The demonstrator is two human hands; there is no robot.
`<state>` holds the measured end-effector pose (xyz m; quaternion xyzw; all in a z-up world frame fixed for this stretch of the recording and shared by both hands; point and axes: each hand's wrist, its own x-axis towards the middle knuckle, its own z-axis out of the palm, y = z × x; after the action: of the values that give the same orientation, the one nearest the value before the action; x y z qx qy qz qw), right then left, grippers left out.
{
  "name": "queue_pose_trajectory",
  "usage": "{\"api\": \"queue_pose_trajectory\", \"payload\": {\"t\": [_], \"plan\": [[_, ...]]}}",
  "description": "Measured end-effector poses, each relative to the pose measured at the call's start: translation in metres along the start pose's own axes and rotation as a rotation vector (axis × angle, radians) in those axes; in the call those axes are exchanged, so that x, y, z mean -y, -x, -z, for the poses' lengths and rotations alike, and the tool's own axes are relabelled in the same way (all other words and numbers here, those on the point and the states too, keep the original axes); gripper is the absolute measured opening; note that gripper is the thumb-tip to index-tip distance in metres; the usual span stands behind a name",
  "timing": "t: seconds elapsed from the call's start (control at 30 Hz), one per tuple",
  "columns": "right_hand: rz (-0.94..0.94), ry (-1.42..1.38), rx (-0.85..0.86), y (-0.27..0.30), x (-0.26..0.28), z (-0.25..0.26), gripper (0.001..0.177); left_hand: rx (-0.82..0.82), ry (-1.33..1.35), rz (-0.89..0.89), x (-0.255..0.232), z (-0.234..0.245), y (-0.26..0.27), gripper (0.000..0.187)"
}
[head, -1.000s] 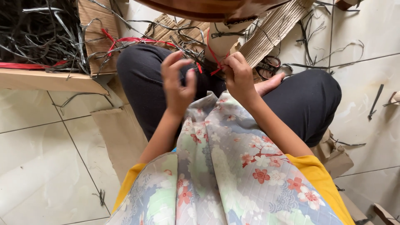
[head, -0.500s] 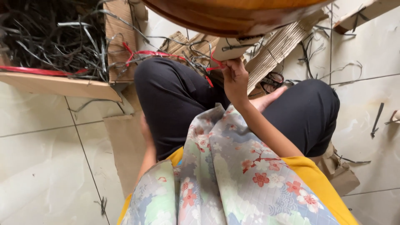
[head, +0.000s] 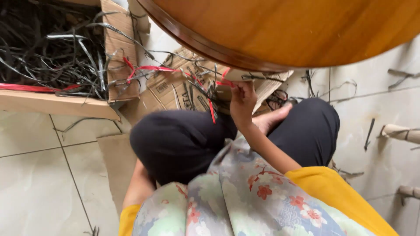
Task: Wrapping wooden chair legs with protective cardboard and securing them with plastic ties
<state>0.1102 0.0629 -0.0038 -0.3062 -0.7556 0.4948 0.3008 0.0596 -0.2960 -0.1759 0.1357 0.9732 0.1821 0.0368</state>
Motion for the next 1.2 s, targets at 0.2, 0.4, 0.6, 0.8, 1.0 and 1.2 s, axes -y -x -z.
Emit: {"api": "queue_pose_trajectory", "payload": {"t": [0.2, 0.4, 0.6, 0.8, 1.0, 1.2], "plan": [[0.011, -0.077, -0.041, 0.005, 0.001, -0.007, 0.010, -0.090, -0.190, -0.162, 0.060, -0.044, -0.015, 0.022], [0.004, -0.112, 0.022, 0.002, -0.009, 0.003, 0.007, 0.247, 0.418, -0.015, 0.035, 0.011, -0.049, 0.017], [0.018, -0.154, 0.127, -0.003, -0.028, 0.015, 0.007, 0.119, 0.610, 0.113, -0.088, 0.129, -0.064, 0.017], [0.029, -0.004, 0.308, -0.014, -0.004, 0.025, 0.006, 0.216, 0.875, -0.318, -0.276, 0.095, -0.067, 0.041], [0.060, -0.015, 0.336, -0.009, -0.005, 0.032, 0.006, 0.104, 0.573, -0.208, -0.293, 0.066, -0.067, 0.008], [0.209, 0.084, 0.311, -0.015, 0.004, 0.039, 0.011, -0.034, 0.893, -0.136, -0.297, 0.050, -0.068, 0.014]]}}
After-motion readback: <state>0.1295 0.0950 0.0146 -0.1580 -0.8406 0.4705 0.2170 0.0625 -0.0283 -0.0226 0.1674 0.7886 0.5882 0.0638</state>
